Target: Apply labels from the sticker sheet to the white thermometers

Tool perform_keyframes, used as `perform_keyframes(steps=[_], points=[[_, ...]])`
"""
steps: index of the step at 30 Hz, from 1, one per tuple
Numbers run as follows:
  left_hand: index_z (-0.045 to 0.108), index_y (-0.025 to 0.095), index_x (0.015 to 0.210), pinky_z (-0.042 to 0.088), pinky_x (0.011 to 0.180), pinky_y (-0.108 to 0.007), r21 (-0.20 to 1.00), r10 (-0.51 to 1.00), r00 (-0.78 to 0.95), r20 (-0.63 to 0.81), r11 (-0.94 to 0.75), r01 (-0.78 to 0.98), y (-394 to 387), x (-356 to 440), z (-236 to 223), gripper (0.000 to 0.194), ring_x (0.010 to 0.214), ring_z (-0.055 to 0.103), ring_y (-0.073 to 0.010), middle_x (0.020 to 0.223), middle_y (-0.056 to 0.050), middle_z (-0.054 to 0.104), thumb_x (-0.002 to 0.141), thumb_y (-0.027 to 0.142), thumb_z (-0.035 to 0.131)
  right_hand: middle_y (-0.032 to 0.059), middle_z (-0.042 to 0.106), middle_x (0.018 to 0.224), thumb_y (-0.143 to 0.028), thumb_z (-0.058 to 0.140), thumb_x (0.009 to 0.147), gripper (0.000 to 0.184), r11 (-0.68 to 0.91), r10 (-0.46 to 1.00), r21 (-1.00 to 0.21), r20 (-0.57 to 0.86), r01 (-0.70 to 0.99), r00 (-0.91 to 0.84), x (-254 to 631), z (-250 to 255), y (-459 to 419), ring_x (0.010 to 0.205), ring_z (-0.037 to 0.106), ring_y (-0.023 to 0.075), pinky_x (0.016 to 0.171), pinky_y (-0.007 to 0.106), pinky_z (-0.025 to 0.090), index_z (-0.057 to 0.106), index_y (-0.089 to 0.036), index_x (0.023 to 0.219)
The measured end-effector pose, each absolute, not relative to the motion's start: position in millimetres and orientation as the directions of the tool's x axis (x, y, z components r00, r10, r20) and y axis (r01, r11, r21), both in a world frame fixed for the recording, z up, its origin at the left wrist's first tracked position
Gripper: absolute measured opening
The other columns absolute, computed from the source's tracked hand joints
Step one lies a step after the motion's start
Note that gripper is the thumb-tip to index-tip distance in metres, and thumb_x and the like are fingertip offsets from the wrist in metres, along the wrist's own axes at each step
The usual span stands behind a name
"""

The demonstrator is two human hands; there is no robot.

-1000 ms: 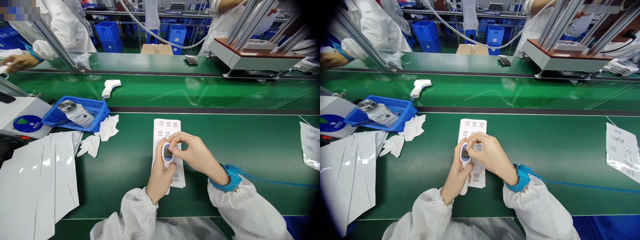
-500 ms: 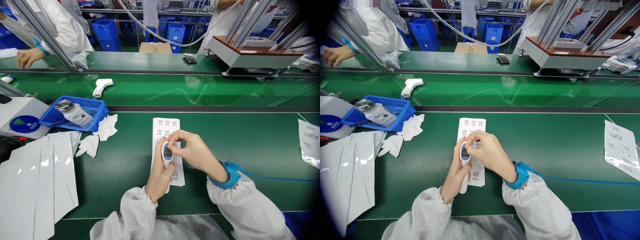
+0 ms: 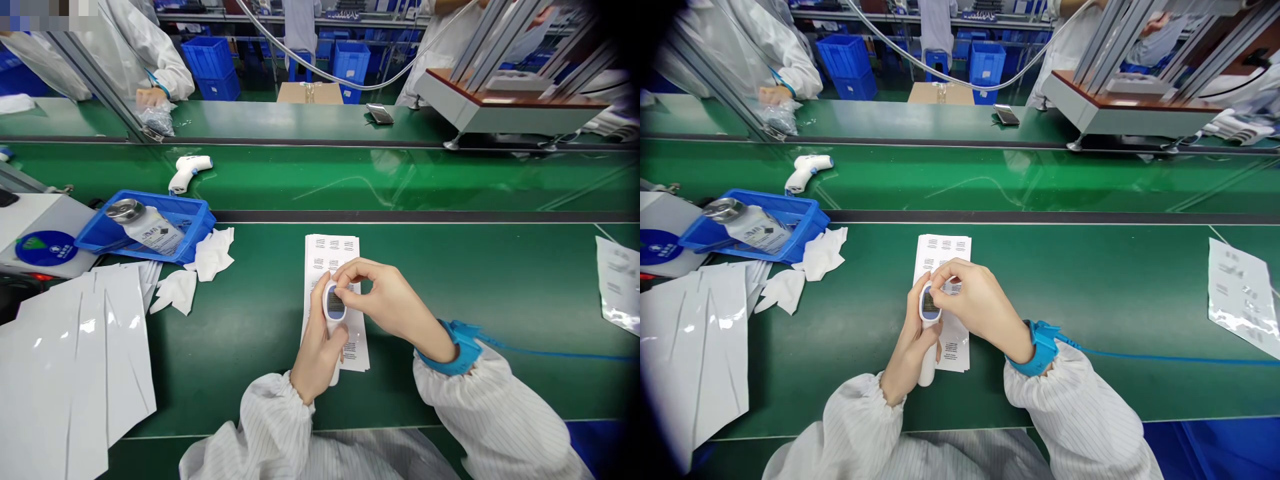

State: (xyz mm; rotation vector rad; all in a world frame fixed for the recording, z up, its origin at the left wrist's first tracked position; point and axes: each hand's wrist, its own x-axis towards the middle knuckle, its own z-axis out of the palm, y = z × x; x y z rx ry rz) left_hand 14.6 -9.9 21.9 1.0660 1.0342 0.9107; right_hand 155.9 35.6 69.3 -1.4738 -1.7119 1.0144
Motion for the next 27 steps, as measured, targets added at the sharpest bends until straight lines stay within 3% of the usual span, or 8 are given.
perform_keyframes(steps=[9, 13, 15, 18, 21, 23, 25, 27], points=[[0.025, 0.031, 0.151, 0.054, 0.085, -0.041, 0.961, 0.936, 0.275, -0.219, 0.255, -0.103, -10.6, 13.5, 21.5, 0.071, 0.120, 0.055, -0.0318, 0.146, -0.007, 0.046, 0.086, 0.025, 0.053, -0.0013, 0.073, 0.088, -0.015, 0.058, 0.074, 0.010, 0.067, 0.987, -0.873, -0.012, 0.483, -0.158, 156.5, 68.5, 35.8, 0.085, 0.067, 0.0178, 0.079, 0.032, 0.050, 0.061, -0.023, 0.068], [0.024, 0.033, 0.151, 0.054, 0.060, -0.032, 0.939, 0.925, 0.274, -0.262, 0.309, -0.148, -11.6, 14.5, 21.4, 0.072, 0.082, 0.065, -0.0214, 0.142, -0.009, 0.049, 0.086, 0.029, 0.054, -0.0009, 0.072, 0.088, -0.016, 0.058, 0.074, 0.010, 0.066, 0.988, -0.873, -0.012, 0.484, -0.156, 156.1, 69.2, 35.9, 0.084, 0.066, 0.0180, 0.079, 0.032, 0.050, 0.061, -0.023, 0.068], [0.021, 0.036, 0.152, 0.048, 0.049, -0.028, 0.924, 0.913, 0.291, -0.286, 0.343, -0.168, -11.8, 14.9, 21.7, 0.070, 0.058, 0.057, -0.0120, 0.144, -0.009, 0.047, 0.088, 0.033, 0.051, -0.0008, 0.072, 0.088, -0.016, 0.058, 0.075, 0.010, 0.070, 0.987, -0.872, -0.010, 0.485, -0.161, 156.1, 69.5, 35.9, 0.084, 0.066, 0.0181, 0.078, 0.032, 0.050, 0.061, -0.023, 0.068], [0.016, 0.041, 0.151, 0.042, 0.045, -0.027, 0.911, 0.886, 0.334, -0.322, 0.386, -0.144, -11.6, 14.7, 22.4, 0.065, 0.047, 0.047, -0.0054, 0.150, -0.008, 0.039, 0.093, 0.038, 0.044, -0.0013, 0.072, 0.088, -0.015, 0.059, 0.075, 0.011, 0.072, 0.987, -0.871, -0.008, 0.485, -0.161, 156.4, 69.6, 35.9, 0.084, 0.066, 0.0176, 0.079, 0.031, 0.050, 0.061, -0.023, 0.068], [0.015, 0.042, 0.151, 0.044, 0.048, -0.028, 0.913, 0.881, 0.330, -0.340, 0.393, -0.108, -11.4, 14.0, 21.6, 0.061, 0.048, 0.049, -0.0064, 0.151, -0.008, 0.038, 0.096, 0.040, 0.041, -0.0016, 0.072, 0.089, -0.014, 0.059, 0.075, 0.010, 0.068, 0.987, -0.874, -0.011, 0.481, -0.158, 156.6, 69.4, 35.6, 0.085, 0.066, 0.0171, 0.080, 0.031, 0.049, 0.062, -0.022, 0.069], [0.016, 0.040, 0.152, 0.048, 0.053, -0.030, 0.922, 0.889, 0.317, -0.330, 0.375, -0.093, -11.5, 13.5, 20.2, 0.061, 0.058, 0.058, -0.0113, 0.148, -0.008, 0.042, 0.096, 0.041, 0.040, -0.0019, 0.072, 0.088, -0.015, 0.059, 0.075, 0.010, 0.062, 0.988, -0.874, -0.016, 0.482, -0.156, 156.5, 69.4, 35.3, 0.084, 0.066, 0.0168, 0.079, 0.031, 0.049, 0.062, -0.022, 0.069], [0.017, 0.036, 0.153, 0.054, 0.063, -0.032, 0.938, 0.904, 0.302, -0.304, 0.338, -0.069, -11.5, 13.3, 18.8, 0.062, 0.080, 0.066, -0.0199, 0.145, -0.009, 0.045, 0.096, 0.041, 0.040, -0.0023, 0.072, 0.088, -0.015, 0.060, 0.075, 0.010, 0.056, 0.988, -0.874, -0.022, 0.483, -0.155, 156.3, 69.7, 35.2, 0.084, 0.065, 0.0167, 0.078, 0.031, 0.049, 0.062, -0.022, 0.068], [0.018, 0.033, 0.153, 0.056, 0.078, -0.037, 0.956, 0.920, 0.282, -0.272, 0.293, -0.035, -11.4, 13.4, 17.9, 0.060, 0.104, 0.063, -0.0266, 0.144, -0.009, 0.046, 0.097, 0.038, 0.039, -0.0024, 0.072, 0.088, -0.015, 0.060, 0.076, 0.010, 0.051, 0.987, -0.876, -0.029, 0.480, -0.158, 156.3, 70.1, 35.4, 0.085, 0.065, 0.0168, 0.079, 0.031, 0.048, 0.062, -0.022, 0.069]])
